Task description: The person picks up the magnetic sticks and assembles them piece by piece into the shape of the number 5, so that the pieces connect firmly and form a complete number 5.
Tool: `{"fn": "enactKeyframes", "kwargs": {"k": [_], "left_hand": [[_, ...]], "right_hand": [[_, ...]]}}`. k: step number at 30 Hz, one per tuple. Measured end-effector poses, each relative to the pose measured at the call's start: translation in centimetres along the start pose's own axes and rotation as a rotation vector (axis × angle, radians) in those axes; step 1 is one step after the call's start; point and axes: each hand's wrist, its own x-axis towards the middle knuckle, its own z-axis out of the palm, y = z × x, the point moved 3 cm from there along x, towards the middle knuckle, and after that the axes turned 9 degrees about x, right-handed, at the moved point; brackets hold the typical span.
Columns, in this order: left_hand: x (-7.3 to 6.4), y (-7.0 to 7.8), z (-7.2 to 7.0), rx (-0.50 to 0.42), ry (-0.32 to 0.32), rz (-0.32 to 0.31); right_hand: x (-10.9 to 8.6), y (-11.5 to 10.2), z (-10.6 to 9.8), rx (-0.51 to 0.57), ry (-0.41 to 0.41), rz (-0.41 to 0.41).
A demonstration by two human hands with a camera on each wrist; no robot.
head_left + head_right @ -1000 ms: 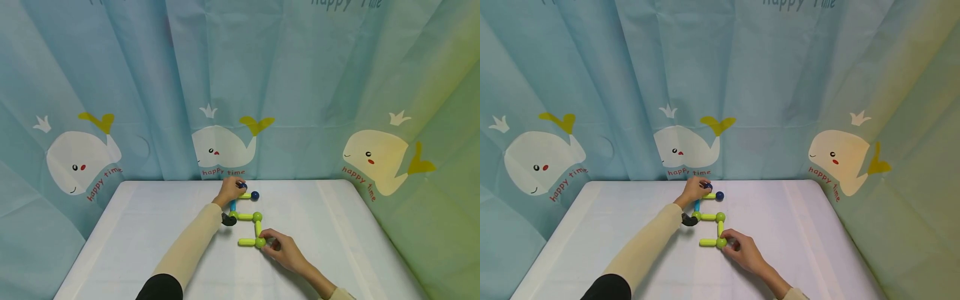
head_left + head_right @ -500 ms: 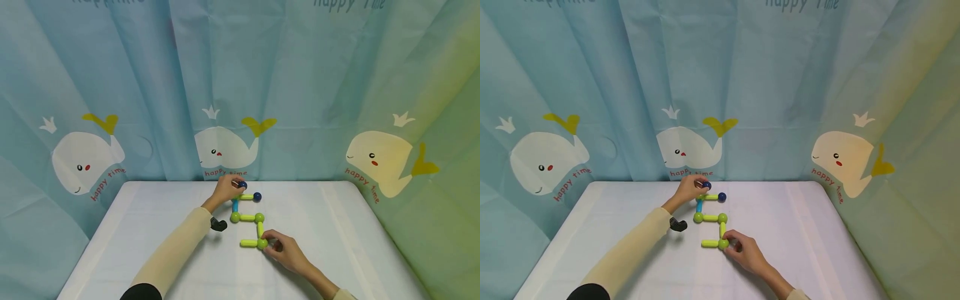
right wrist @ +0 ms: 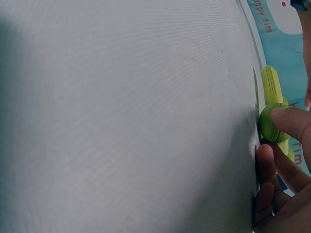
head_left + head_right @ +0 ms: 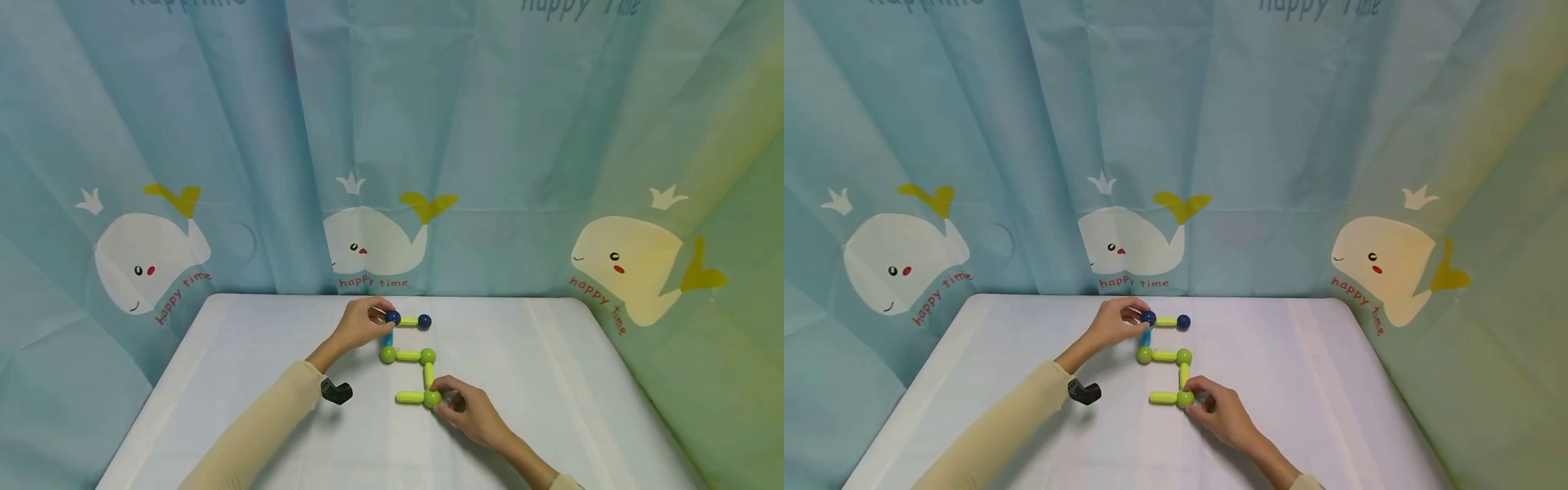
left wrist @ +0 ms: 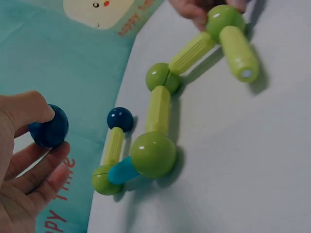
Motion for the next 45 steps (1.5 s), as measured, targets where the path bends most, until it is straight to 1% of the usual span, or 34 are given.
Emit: {"fn": "enactKeyframes", "kwargs": {"k": [4, 7, 11, 14, 17, 22, 25, 30, 39, 45], "left_hand": [[-1.5, -0.1, -0.4, -0.014, -0.009, 0.006], [-2.9, -0.3, -0.6, -0.052, -0.029, -0.003], [-4.8, -0.6, -0.5, -0.118, -0.068, -0.002], [-6.4, -0.9, -0.2, -0.143, -0.103, 0.016], [-7.9, -1.2, 0.3, -0.137, -0.143, 0.031], [-9.7, -1.9, 1.3, -0.089, -0.212, 0.018], [-10.3, -2.2, 1.7, -0.074, -0.234, 0.016], [-10.7, -2.3, 2.2, -0.065, -0.242, 0.039], [-10.7, -2.3, 2.4, -0.052, -0.254, 0.052], [-10.9, -2.6, 2.3, -0.047, -0.247, 0.039]], "right_hand": [[0.0, -0.1, -0.1, 0.001, -0.001, -0.005], [0.0, -0.1, -0.2, -0.003, -0.002, -0.009], [-0.1, -0.1, -0.3, -0.009, 0.003, 0.0], [-0.1, -0.1, -0.4, -0.013, 0.007, 0.007], [-0.1, 0.0, -0.5, -0.016, 0.008, 0.017], [-0.1, 0.0, -0.5, -0.014, 0.011, 0.027], [0.0, 0.0, -0.4, -0.014, 0.005, 0.025], [0.1, 0.0, -0.3, -0.017, -0.002, 0.027], [0.2, 0.0, -0.2, -0.016, 0.001, 0.039], [0.2, 0.0, 0.0, -0.024, 0.007, 0.06]]}}
